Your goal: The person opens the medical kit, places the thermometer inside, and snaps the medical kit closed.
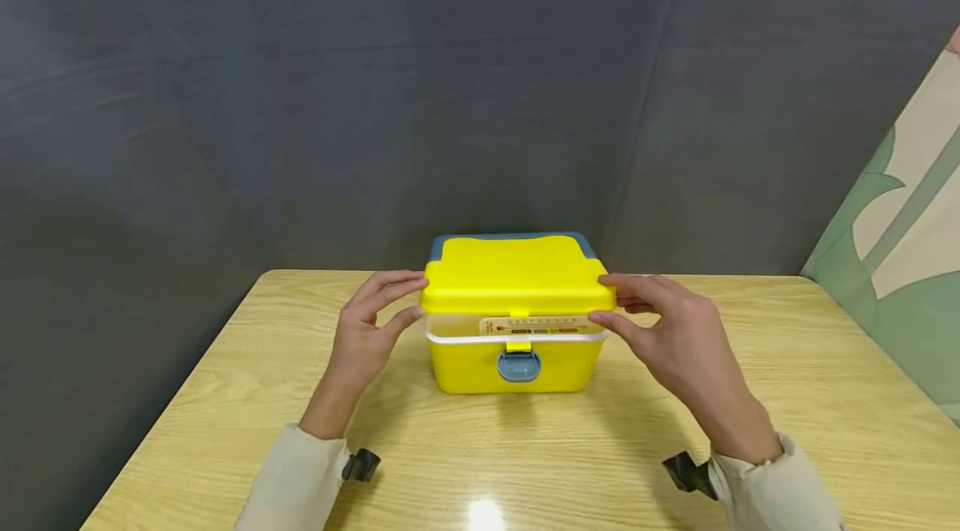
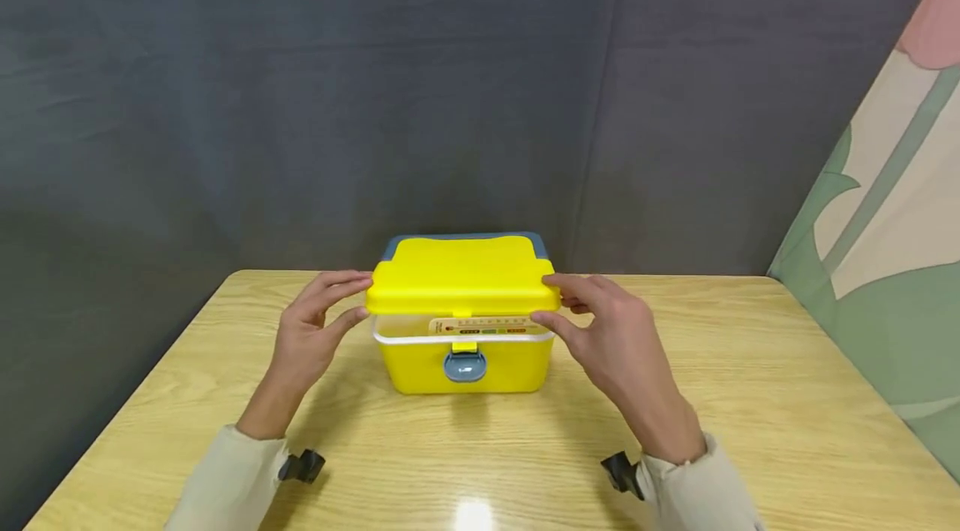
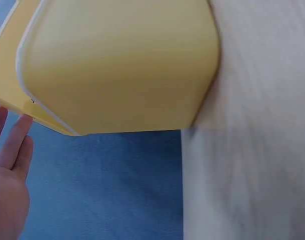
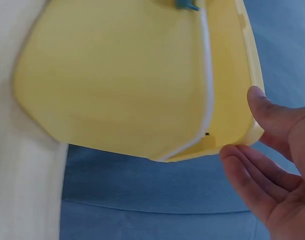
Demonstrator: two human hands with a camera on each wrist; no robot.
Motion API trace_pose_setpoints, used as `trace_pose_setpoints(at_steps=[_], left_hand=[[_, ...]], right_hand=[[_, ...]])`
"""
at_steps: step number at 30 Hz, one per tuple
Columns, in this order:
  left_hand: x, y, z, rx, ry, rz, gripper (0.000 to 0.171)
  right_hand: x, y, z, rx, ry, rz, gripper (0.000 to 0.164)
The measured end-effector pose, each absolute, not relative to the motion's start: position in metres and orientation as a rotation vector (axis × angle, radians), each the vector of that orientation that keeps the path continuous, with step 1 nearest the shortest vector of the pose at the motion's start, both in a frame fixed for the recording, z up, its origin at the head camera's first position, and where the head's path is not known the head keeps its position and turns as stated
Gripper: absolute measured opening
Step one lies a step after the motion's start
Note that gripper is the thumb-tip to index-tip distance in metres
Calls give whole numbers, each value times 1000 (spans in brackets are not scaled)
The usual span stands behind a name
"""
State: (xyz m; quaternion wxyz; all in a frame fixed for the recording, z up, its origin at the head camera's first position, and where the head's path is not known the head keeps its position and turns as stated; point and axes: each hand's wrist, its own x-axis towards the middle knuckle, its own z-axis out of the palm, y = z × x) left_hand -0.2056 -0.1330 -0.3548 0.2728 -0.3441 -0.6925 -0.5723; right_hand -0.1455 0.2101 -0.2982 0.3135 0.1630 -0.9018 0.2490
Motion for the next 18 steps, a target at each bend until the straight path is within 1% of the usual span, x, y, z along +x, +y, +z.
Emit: trace_pose_setpoints(at_steps=[7, 18], left_hand=[[-203, -136, -366, -962, -1910, -1553, 37], [-201, -142, -371, -977, -1921, -1615, 36]], right_hand=[[-141, 211, -313, 459, -2364, 579, 49], [-141, 208, -318, 474, -2398, 572, 47]])
